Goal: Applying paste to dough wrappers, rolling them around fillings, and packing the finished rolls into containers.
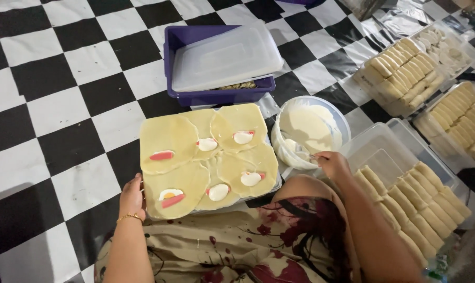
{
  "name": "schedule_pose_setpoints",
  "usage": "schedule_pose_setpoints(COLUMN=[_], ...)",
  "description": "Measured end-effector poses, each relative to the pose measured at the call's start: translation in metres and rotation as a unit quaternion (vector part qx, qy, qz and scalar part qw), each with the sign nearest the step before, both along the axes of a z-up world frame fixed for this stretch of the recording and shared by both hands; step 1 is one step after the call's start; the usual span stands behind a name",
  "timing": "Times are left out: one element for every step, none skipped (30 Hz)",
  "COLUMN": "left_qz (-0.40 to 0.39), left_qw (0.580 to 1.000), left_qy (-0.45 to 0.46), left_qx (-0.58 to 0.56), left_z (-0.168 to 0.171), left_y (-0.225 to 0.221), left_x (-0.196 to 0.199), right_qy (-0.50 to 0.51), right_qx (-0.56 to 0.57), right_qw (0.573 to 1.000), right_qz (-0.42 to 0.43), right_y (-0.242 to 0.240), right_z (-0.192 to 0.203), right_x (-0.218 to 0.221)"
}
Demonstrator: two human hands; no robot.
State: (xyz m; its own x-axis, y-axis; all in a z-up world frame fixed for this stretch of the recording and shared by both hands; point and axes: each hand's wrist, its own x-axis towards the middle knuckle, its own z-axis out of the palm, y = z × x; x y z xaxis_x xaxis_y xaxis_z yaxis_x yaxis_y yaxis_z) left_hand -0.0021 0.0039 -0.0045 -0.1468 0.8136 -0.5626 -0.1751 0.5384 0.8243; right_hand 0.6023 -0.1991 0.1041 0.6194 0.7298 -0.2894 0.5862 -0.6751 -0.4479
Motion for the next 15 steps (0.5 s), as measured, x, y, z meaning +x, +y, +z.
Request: schedule_pose_setpoints(left_qz=[0.001,0.003,0.005,0.003,0.001,0.010,0.006,0.006,0.020,0.016,0.013,0.026,0.028,0.026,0.035], left_qw=[1.000,1.000,1.000,1.000,1.000,1.000,1.000,0.999,0.999,0.999,0.998,0.998,0.999,0.999,0.999], left_qy=[0.000,0.002,0.003,-0.001,-0.006,-0.004,-0.013,-0.019,-0.013,-0.034,-0.054,-0.049,-0.033,-0.020,-0.017], left_qx=[0.003,0.005,0.005,0.009,0.013,0.014,0.023,0.031,0.032,0.028,0.025,0.027,0.009,-0.008,-0.007], left_z=[-0.002,-0.003,-0.004,-0.006,-0.007,-0.010,-0.013,-0.016,-0.011,-0.005,0.000,-0.002,-0.005,-0.007,-0.001], left_y=[-0.001,-0.002,-0.002,-0.001,0.000,0.000,0.001,-0.001,-0.001,-0.001,-0.001,-0.001,-0.002,0.000,-0.003], left_x=[0.000,-0.002,-0.001,-0.001,-0.001,0.003,0.005,0.001,0.005,0.008,0.011,0.009,0.008,0.010,0.007], right_qy=[0.022,0.046,0.047,0.057,0.067,0.070,0.088,0.109,0.116,0.078,0.041,0.048,0.033,0.016,0.020], right_qx=[0.025,0.050,0.050,0.075,0.100,0.101,0.116,0.130,0.128,0.167,0.206,0.207,0.254,0.301,0.303], right_qw=[0.999,0.997,0.997,0.995,0.992,0.992,0.989,0.985,0.985,0.981,0.969,0.967,0.946,0.918,0.915], right_qz=[-0.021,-0.041,-0.039,-0.037,-0.035,-0.026,-0.030,-0.030,-0.017,0.055,0.127,0.138,0.200,0.257,0.264], right_y=[-0.002,-0.004,-0.004,-0.001,0.002,0.008,0.014,0.021,0.033,0.045,0.056,0.069,0.082,0.092,0.103], right_z=[-0.006,-0.013,-0.012,-0.011,-0.010,0.011,0.031,0.048,0.062,0.075,0.090,0.090,0.091,0.094,0.089], right_x=[0.004,0.006,0.002,-0.001,-0.005,-0.028,-0.053,-0.081,-0.110,-0.140,-0.171,-0.195,-0.220,-0.243,-0.266])
